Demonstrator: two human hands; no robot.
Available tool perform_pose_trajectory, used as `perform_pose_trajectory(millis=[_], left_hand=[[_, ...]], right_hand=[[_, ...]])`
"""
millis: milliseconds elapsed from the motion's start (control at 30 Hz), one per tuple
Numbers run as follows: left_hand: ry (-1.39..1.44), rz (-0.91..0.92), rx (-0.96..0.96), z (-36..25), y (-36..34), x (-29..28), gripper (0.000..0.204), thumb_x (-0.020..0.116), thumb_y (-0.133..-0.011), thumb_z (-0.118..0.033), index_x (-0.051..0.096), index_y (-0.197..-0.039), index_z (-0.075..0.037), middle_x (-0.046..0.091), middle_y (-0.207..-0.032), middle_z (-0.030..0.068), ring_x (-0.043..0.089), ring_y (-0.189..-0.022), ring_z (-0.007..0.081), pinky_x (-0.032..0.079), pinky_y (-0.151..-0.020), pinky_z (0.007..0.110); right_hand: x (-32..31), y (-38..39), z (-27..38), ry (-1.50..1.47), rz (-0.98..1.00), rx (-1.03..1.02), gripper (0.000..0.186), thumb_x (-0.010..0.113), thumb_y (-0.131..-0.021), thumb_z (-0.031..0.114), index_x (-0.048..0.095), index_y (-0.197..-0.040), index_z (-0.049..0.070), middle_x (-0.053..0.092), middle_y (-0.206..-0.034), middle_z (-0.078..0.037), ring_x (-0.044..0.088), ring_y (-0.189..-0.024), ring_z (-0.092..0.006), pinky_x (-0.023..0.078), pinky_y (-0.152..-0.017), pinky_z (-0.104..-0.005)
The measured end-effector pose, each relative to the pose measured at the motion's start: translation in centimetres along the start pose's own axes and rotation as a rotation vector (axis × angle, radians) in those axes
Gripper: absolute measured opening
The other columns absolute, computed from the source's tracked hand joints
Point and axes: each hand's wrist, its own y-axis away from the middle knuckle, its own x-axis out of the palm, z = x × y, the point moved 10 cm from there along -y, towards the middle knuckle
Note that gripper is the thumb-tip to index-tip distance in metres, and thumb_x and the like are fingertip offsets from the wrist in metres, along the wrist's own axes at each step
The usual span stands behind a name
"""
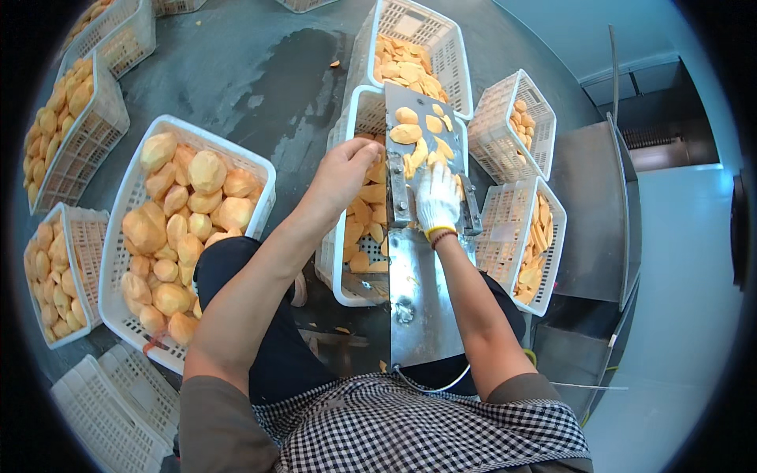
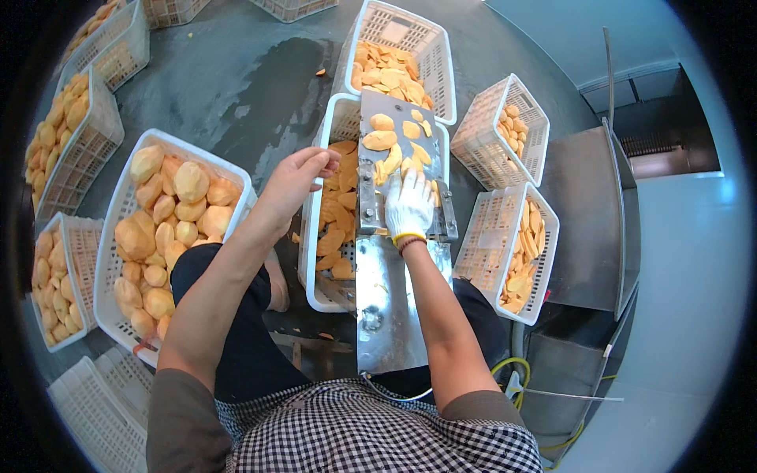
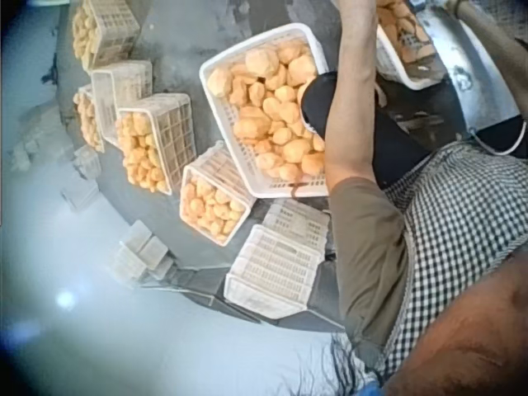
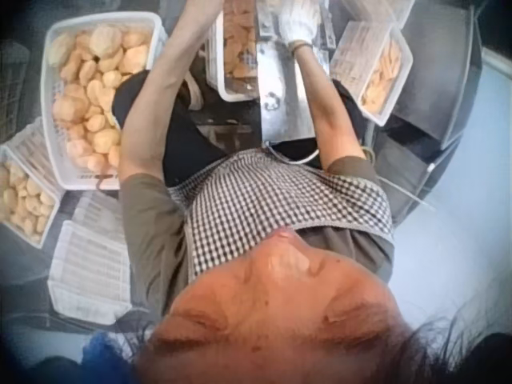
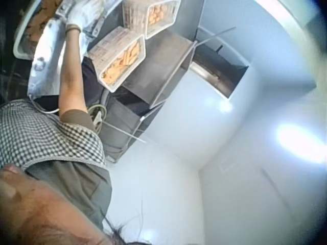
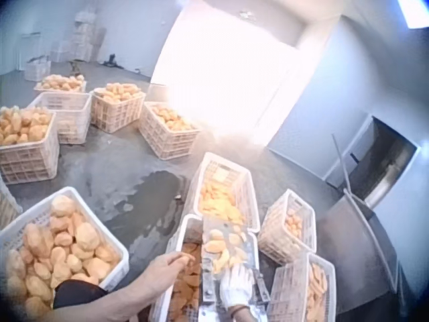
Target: The person sits on the floor and uses a manual slicing machine to cut peeled sweet potatoes into thin slices. They pick up each potato, press it against the blade, and place the resulting slices into a white plastic basket. The person occasionally moves the basket to make space.
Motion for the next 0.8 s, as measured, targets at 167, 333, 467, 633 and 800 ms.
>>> perform_pose_trajectory(millis=[167,333,467,633,800], left_hand=[[0.010,0.009,-0.019,0.8,-0.1,-0.2,0.029,0.045,-0.100,-0.029,0.065,-0.110,-0.009,0.063,-0.104,-0.0004,0.054,-0.099,0.0104,0.042,-0.087,0.029],[0.027,0.040,0.012,1.4,-1.1,-0.1,0.030,0.045,-0.101,-0.029,0.063,-0.113,-0.008,0.061,-0.105,0.0007,0.054,-0.100,0.0121,0.042,-0.088,0.030],[0.053,-0.003,-0.030,0.9,-0.4,-1.6,0.031,0.044,-0.100,-0.027,0.063,-0.115,-0.007,0.062,-0.109,0.0028,0.054,-0.106,0.0130,0.042,-0.092,0.031],[0.116,0.048,-0.059,-0.4,1.8,-0.9,0.031,0.042,-0.101,-0.022,0.061,-0.118,-0.004,0.062,-0.115,0.0055,0.056,-0.109,0.0139,0.042,-0.093,0.030],[0.138,0.034,-0.129,0.8,0.7,-0.4,0.031,0.044,-0.101,-0.023,0.060,-0.118,-0.004,0.062,-0.115,0.0051,0.056,-0.111,0.0141,0.043,-0.094,0.030]], right_hand=[[1.8,-1.7,-1.1,-0.096,0.055,0.098,0.053,0.044,-0.096,0.041,0.048,-0.129,-0.001,0.055,-0.126,-0.021,0.051,-0.116,-0.0378,0.039,-0.100,-0.0464],[4.0,-5.7,-2.8,-0.277,0.091,0.234,0.068,0.045,-0.095,0.050,0.039,-0.137,-0.003,0.045,-0.137,-0.024,0.043,-0.126,-0.0401,0.033,-0.107,-0.0466],[1.0,-5.6,-1.3,-0.424,0.168,0.340,0.078,0.047,-0.092,0.057,0.033,-0.144,0.001,0.035,-0.143,-0.030,0.037,-0.128,-0.0481,0.025,-0.109,-0.0535],[1.6,-4.1,0.3,-0.203,0.291,0.182,0.086,0.048,-0.088,0.063,0.031,-0.145,0.002,0.038,-0.140,-0.030,0.041,-0.125,-0.0473,0.028,-0.107,-0.0540],[9.3,-16.2,0.1,-0.189,0.169,0.238,0.075,0.052,-0.089,0.052,0.034,-0.142,0.002,0.033,-0.145,-0.025,0.036,-0.128,-0.0480,0.027,-0.108,-0.0552]])
